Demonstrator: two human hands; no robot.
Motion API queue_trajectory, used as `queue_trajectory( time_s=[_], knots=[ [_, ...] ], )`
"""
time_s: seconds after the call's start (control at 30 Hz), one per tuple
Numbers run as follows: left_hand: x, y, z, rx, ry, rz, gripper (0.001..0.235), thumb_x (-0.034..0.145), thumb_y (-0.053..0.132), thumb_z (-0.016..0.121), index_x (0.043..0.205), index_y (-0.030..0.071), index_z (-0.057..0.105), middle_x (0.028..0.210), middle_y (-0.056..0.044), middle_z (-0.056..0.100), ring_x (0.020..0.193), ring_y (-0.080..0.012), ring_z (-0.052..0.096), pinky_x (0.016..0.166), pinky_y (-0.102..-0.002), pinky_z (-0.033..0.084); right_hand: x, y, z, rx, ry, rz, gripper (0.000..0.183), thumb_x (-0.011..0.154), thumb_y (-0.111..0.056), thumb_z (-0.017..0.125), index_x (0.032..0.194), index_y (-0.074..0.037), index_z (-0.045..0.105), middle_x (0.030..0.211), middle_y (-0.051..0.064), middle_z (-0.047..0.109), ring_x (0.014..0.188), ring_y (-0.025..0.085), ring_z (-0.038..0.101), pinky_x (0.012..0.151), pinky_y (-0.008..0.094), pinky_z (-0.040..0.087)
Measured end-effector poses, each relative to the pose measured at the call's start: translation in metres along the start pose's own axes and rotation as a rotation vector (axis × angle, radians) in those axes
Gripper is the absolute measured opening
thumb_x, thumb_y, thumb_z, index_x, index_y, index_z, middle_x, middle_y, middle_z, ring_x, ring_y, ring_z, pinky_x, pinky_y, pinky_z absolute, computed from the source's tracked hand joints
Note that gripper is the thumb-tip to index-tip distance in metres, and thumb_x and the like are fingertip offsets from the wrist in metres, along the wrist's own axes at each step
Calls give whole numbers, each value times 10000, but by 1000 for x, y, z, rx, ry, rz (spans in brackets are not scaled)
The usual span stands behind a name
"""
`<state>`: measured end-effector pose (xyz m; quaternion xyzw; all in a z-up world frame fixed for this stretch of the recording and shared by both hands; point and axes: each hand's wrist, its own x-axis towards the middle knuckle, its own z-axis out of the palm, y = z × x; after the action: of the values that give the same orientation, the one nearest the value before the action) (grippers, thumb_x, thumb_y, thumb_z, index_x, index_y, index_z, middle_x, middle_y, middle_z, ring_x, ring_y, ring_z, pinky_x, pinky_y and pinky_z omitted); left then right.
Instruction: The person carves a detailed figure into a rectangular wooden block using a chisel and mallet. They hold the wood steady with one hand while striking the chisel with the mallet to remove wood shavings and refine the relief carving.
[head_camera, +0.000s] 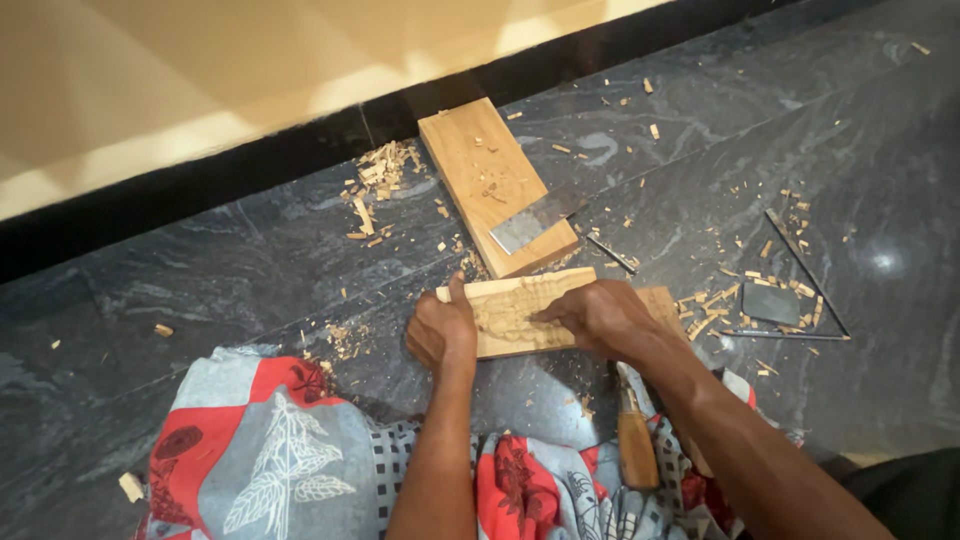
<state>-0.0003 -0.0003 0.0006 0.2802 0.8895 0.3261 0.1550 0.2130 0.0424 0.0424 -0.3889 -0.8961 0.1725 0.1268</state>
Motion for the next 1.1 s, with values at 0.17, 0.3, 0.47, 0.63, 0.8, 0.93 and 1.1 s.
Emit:
queue_trajectory(
  time_s=[0.17, 0.3, 0.47, 0.63, 0.8, 0.93, 1.1],
  knots=[
    [2, -3, 3, -12, 17, 4, 532, 873, 560, 705, 898, 31, 759, 883, -272, 727, 848, -475, 702, 788, -564, 531, -36, -7, 21, -60, 100, 104, 376, 891, -85, 621, 1152, -292, 794, 830, 111, 740, 689, 336, 691, 632, 454, 552],
    [1, -4, 5, -25, -3, 1, 532, 882, 550, 703, 872, 21, 756, 890, -268, 732, 853, -467, 706, 806, -561, 527, -56, -19, 35, 29, 121, 310, 110, 890, -113, 640, 831, -178, 707, 747, 59, 724, 684, 237, 729, 662, 375, 583],
    [1, -1, 0, -22, 10, 1, 531, 874, 551, 715, 884, 22, 757, 894, -273, 726, 857, -475, 700, 799, -564, 524, -56, -43, 30, -33, 252, 216, 506, 747, -7, 613, 1171, -228, 780, 709, 117, 676, 601, 307, 667, 566, 427, 541],
    [-1, 0, -1, -31, 7, -5, 538, 866, 558, 718, 887, 22, 758, 890, -266, 728, 858, -471, 700, 796, -562, 524, -52, -56, 26, -39, 312, 182, 463, 787, -12, 606, 1149, -234, 791, 711, 116, 663, 572, 301, 657, 538, 428, 530],
    [-1, 1, -4, -31, -9, -16, 531, 876, 554, 711, 891, 26, 763, 884, -270, 728, 862, -469, 701, 812, -557, 525, -47, -61, 20, -122, 282, 173, 369, 864, -54, 593, 1111, -228, 805, 785, 142, 693, 578, 331, 666, 518, 432, 539],
    [-1, 2, -3, -33, -12, -15, 536, 880, 552, 705, 904, 19, 759, 897, -268, 731, 868, -464, 706, 815, -552, 529, -41, -64, 14, -165, 230, 184, 376, 842, -52, 574, 1083, -215, 812, 740, 131, 697, 597, 342, 673, 546, 449, 539],
    [-1, 1, -3, -39, -18, -4, 531, 890, 550, 697, 919, 24, 762, 914, -270, 732, 878, -460, 707, 818, -554, 526, -34, -76, 14, -224, 220, 165, 370, 803, -68, 578, 1063, -187, 813, 740, 142, 694, 595, 341, 677, 555, 449, 544]
  ],
)
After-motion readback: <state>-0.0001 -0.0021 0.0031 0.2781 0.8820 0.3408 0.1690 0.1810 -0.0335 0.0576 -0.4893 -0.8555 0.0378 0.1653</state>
